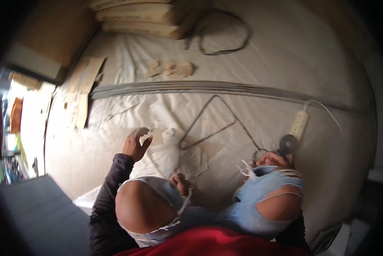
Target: The person picks up a power grinder, connects it to an extension cord, and uses it to cut a section of a metal rod that has been bent into a triangular shape, holding the rod against a brick on the floor while sparks fly.
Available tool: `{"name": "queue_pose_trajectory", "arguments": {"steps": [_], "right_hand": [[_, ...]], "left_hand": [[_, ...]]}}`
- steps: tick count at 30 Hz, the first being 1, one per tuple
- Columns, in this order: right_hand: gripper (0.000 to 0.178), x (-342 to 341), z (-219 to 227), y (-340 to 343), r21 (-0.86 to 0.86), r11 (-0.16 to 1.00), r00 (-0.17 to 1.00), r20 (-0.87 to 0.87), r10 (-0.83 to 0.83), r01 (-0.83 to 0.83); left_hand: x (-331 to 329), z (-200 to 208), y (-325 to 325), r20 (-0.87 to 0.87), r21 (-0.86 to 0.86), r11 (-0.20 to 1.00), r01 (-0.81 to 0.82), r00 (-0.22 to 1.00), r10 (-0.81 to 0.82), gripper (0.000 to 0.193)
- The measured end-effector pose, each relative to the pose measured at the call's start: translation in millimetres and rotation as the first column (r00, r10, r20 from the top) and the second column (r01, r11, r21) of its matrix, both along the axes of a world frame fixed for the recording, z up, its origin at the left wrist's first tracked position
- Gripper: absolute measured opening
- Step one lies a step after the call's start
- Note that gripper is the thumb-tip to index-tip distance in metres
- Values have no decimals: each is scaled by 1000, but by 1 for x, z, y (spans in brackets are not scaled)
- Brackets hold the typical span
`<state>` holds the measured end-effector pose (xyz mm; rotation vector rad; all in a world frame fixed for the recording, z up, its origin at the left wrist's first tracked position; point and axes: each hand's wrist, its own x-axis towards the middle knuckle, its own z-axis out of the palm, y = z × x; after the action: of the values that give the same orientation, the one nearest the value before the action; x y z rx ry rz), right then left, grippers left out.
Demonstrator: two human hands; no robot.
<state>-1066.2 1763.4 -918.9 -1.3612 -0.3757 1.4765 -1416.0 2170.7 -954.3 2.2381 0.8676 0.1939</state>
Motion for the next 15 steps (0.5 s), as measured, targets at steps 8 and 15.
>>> {"name": "queue_pose_trajectory", "arguments": {"steps": [8, 15], "right_hand": [[24, 18, 17, 158, -473, 737, 764, 182, 618, -483], [18, 0, 19, 298, -343, 844, 665, 520, 536, -412]], "left_hand": [[-358, -53, -136, 50, 652, -136, -746, -136, 989, 55], [-469, -52, -245, -254, 610, -418, -673, -666, 702, 96]]}}
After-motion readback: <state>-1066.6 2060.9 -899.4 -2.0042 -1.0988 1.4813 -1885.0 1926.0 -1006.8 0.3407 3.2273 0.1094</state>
